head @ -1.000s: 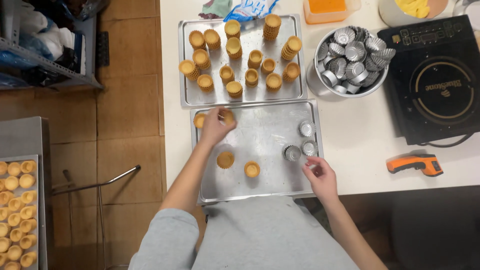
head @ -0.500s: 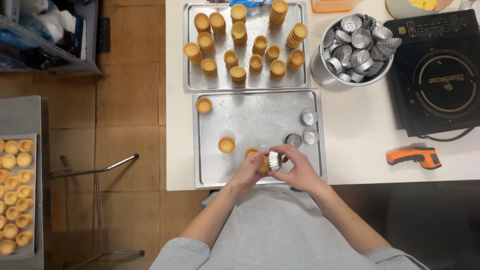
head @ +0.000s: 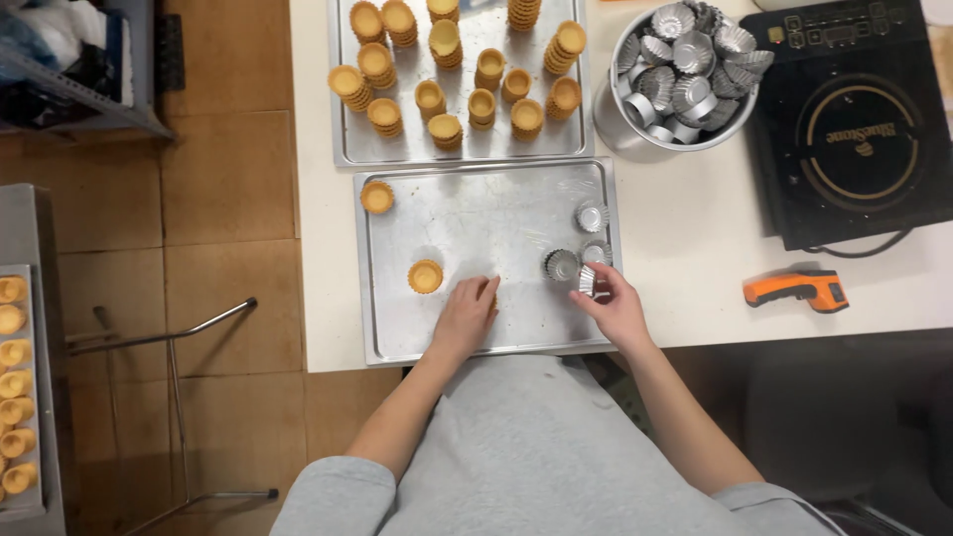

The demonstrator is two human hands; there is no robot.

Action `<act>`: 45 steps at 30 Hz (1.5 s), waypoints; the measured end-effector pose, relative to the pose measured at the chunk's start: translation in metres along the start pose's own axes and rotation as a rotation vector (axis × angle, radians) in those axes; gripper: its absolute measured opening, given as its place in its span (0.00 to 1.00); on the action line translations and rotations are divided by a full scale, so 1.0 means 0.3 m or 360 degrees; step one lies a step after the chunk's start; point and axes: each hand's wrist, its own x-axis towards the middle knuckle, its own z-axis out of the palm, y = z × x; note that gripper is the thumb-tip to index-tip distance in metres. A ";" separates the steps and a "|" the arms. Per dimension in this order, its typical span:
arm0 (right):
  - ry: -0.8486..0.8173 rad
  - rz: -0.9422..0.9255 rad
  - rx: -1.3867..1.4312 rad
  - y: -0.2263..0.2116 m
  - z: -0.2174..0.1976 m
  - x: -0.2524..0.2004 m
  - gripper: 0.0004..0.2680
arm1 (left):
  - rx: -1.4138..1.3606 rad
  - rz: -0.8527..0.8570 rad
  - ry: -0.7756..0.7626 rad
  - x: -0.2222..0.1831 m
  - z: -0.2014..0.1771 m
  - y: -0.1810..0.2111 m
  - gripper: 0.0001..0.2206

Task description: The recorder is organizing tart shells and metal molds on a tray in a bakery production area.

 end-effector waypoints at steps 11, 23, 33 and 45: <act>-0.0080 0.0127 -0.0049 -0.076 0.020 0.140 0.15 | -0.0018 -0.0116 -0.0031 0.023 -0.056 0.048 0.27; 0.0198 -0.0384 -0.0316 0.078 -0.017 0.043 0.11 | 0.0182 -0.0597 0.0453 0.278 -0.350 -0.454 0.28; 0.0077 0.0011 0.0146 0.056 0.031 -0.043 0.10 | 0.0087 -0.0838 0.0087 0.370 -0.318 -0.529 0.30; -0.0473 -0.1037 -0.0476 -0.504 0.143 -0.189 0.28 | -0.3153 -0.0748 -0.0683 0.013 -0.120 0.089 0.24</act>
